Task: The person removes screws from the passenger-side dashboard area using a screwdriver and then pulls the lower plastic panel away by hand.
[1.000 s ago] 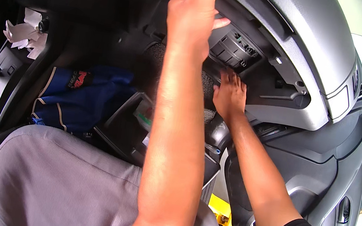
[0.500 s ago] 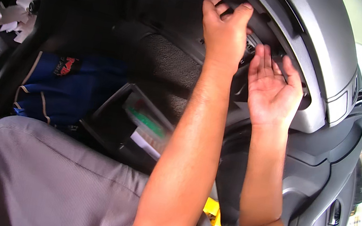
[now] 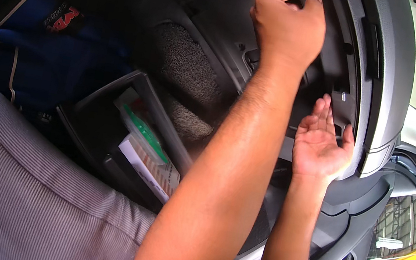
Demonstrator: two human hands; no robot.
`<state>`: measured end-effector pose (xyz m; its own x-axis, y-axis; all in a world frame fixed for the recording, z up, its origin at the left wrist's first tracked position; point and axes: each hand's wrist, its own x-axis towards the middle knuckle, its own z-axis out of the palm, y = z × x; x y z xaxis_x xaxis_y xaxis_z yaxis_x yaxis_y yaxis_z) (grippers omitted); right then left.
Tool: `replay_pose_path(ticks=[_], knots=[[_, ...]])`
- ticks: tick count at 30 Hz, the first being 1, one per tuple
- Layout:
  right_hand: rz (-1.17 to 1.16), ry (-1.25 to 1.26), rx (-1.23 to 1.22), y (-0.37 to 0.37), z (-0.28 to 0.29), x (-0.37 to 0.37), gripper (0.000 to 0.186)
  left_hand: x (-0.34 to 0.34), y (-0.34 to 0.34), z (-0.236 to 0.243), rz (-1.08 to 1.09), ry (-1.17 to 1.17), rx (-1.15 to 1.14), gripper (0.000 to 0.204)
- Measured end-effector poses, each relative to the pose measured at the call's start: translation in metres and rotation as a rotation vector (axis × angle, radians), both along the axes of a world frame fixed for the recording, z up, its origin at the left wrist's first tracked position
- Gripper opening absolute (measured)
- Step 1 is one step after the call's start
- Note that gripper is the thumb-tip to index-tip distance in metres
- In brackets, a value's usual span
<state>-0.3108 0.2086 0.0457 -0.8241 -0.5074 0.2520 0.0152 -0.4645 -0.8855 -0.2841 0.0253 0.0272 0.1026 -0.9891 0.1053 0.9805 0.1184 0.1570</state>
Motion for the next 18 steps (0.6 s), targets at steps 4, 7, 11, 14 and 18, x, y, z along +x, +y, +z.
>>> replay_pose_path(ticks=[4,7,11,14,18], knots=[[-0.07,0.018,0.063,0.005,0.003,-0.001,0.062,0.007,0.01,0.002,0.228,-0.334,0.074,0.045],[-0.165,-0.005,0.119,-0.004,0.008,0.005,0.061,0.015,0.013,0.002,0.253,-0.586,0.038,0.057],[-0.148,-0.072,0.17,-0.013,0.016,0.008,0.065,0.022,0.013,0.009,0.313,-0.687,0.08,0.062],[-0.037,-0.093,0.185,-0.01,0.021,0.003,0.067,0.025,0.013,0.015,0.141,-0.71,0.028,0.068],[-0.025,-0.075,0.167,-0.003,0.024,-0.004,0.065,0.032,0.011,0.02,-0.083,-0.693,-0.049,0.072]])
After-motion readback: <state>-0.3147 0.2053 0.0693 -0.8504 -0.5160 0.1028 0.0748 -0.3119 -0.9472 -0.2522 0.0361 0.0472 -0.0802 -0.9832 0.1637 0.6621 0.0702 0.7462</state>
